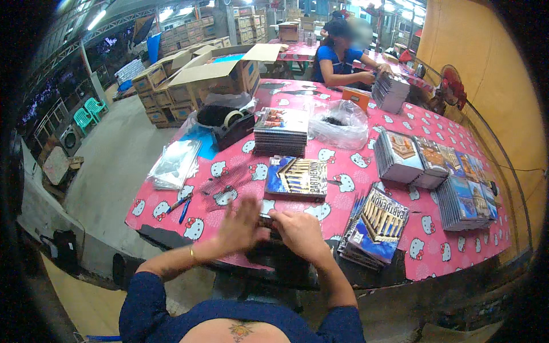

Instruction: The person picks up notebooks, inserts them into plastic sleeves, peels away the adhesive protective strips, and folds the flaps to seal the packaging by hand.

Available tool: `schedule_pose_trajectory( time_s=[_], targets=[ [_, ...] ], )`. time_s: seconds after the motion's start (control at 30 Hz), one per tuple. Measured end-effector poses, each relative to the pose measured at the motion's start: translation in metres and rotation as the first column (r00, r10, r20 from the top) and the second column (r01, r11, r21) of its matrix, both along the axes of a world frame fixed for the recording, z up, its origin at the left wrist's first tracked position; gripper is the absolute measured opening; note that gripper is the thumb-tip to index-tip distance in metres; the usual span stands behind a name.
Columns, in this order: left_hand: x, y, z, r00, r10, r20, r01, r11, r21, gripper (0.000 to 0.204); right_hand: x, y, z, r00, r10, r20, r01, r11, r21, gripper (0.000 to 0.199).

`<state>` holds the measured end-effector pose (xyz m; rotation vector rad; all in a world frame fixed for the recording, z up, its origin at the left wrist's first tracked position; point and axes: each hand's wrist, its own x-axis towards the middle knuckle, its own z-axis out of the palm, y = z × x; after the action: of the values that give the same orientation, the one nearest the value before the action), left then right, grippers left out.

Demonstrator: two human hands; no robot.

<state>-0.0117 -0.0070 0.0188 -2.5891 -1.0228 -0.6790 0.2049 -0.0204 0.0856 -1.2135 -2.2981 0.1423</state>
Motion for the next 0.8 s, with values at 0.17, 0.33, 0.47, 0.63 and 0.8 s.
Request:
schedule_pose_trajectory(
  time_s=[0.17, 0.33, 0.47, 0.63, 0.8],
  targets=[
    [0.003, -0.031, -0.013, 0.996, -0.080, -0.046, 0.073, 0.988, -0.135, 0.088, 0.003, -0.002, -0.004, 0.999, -0.039, -0.013, 0.039, 0.999, -0.037, 0.034],
    [0.003, -0.009, -0.002, 0.990, 0.030, -0.135, -0.028, 0.999, 0.021, 0.089, 0.007, -0.015, 0.020, 0.999, -0.039, 0.014, 0.040, 0.995, -0.096, 0.068],
    [0.013, -0.029, -0.011, 0.986, -0.100, -0.133, 0.109, 0.992, 0.065, 0.083, 0.059, -0.019, -0.032, 0.660, -0.014, -0.751, -0.217, 0.954, -0.208, 0.086],
    [0.014, -0.026, -0.012, 0.970, -0.060, -0.235, 0.065, 0.998, 0.012, 0.087, 0.032, -0.022, -0.069, 0.420, -0.287, -0.861, -0.192, 0.899, -0.393, 0.064],
    [0.027, 0.019, 0.039, 0.945, 0.192, -0.263, -0.155, 0.976, 0.153, 0.083, 0.020, -0.016, -0.063, 0.388, -0.258, -0.885, -0.173, 0.923, -0.345, 0.050]
  ],
)
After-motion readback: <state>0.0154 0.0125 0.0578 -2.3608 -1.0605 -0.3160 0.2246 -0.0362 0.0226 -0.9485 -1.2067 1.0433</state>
